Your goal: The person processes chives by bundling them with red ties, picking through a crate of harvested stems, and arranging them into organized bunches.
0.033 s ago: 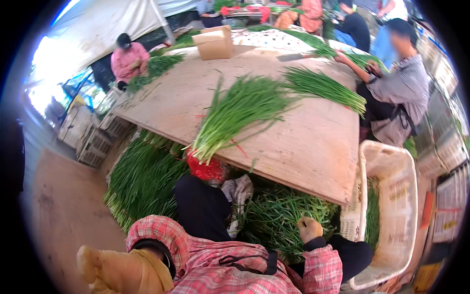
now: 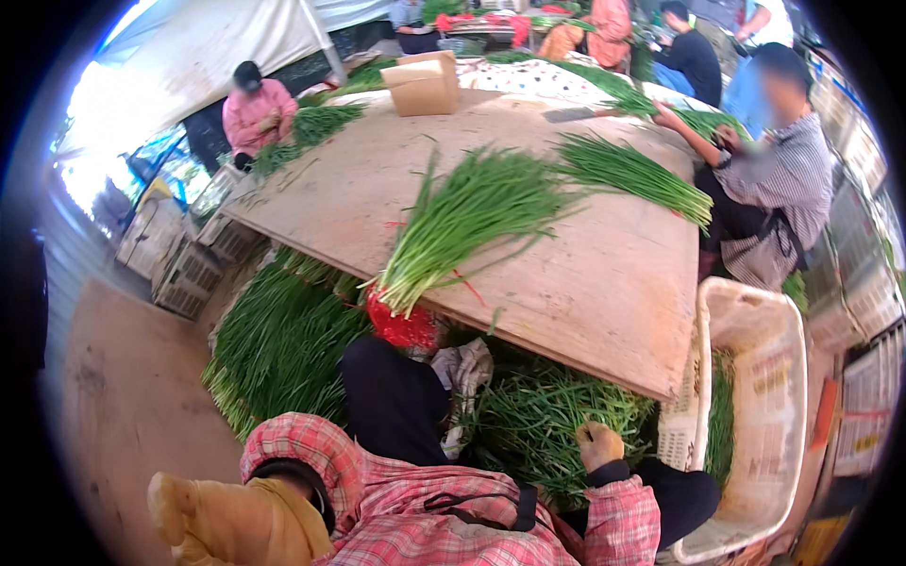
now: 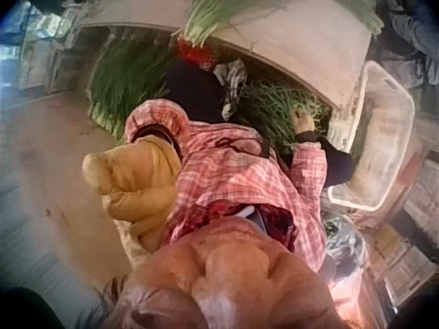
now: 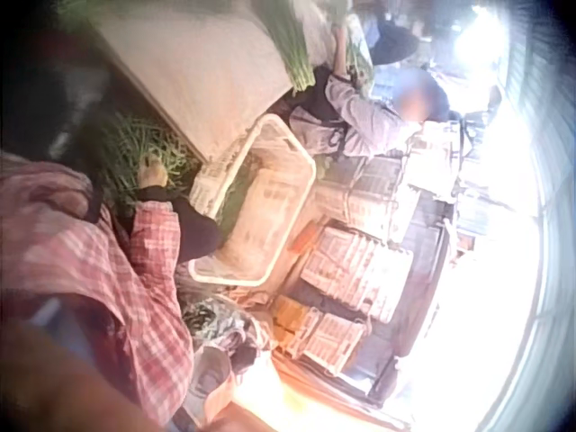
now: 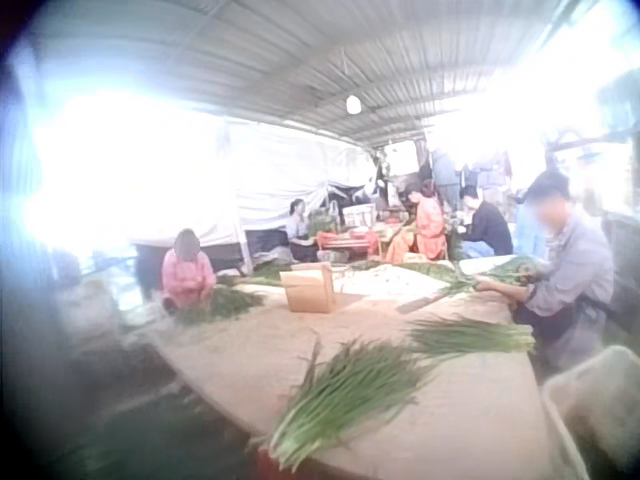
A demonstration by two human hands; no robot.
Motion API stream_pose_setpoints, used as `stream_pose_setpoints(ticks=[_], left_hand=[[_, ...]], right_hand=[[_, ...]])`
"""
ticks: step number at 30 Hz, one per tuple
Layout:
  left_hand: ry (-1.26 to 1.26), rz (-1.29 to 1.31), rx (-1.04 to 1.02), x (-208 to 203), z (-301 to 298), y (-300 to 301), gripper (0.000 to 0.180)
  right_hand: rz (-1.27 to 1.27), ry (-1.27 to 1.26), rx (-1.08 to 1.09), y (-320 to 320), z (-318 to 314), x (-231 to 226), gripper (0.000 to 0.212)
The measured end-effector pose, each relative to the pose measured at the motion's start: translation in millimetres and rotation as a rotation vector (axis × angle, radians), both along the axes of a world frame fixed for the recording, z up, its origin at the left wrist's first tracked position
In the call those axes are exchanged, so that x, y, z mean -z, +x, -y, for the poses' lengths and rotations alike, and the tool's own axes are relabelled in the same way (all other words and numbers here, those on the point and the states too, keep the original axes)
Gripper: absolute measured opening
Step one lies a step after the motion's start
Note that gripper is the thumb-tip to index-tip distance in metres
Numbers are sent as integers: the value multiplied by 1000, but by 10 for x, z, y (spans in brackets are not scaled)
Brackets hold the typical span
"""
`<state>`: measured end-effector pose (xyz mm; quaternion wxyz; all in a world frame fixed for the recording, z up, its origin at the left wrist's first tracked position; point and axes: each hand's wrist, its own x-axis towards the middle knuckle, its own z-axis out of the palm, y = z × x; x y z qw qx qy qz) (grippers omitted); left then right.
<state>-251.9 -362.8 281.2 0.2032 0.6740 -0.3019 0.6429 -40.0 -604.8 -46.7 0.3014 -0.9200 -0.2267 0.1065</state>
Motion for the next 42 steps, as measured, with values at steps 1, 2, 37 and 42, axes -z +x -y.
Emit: stream_pose_setpoints(ticks=[1,2,37,42], left_hand=[[-20,-24,-27,11,11,-37,26],[-22,-65,-42,26,-4,-119,26],[10,219,32,-39,-101,65,26],[-27,117,217,0,-91,147,29]], right_hand=[[-27,4,-4,-11,0,30,12],[-22,-14,-8,-6,9,89,12],[-52,-117,-152,-49,71,352,18],[-93,-133,-124,-54,36,238,17]])
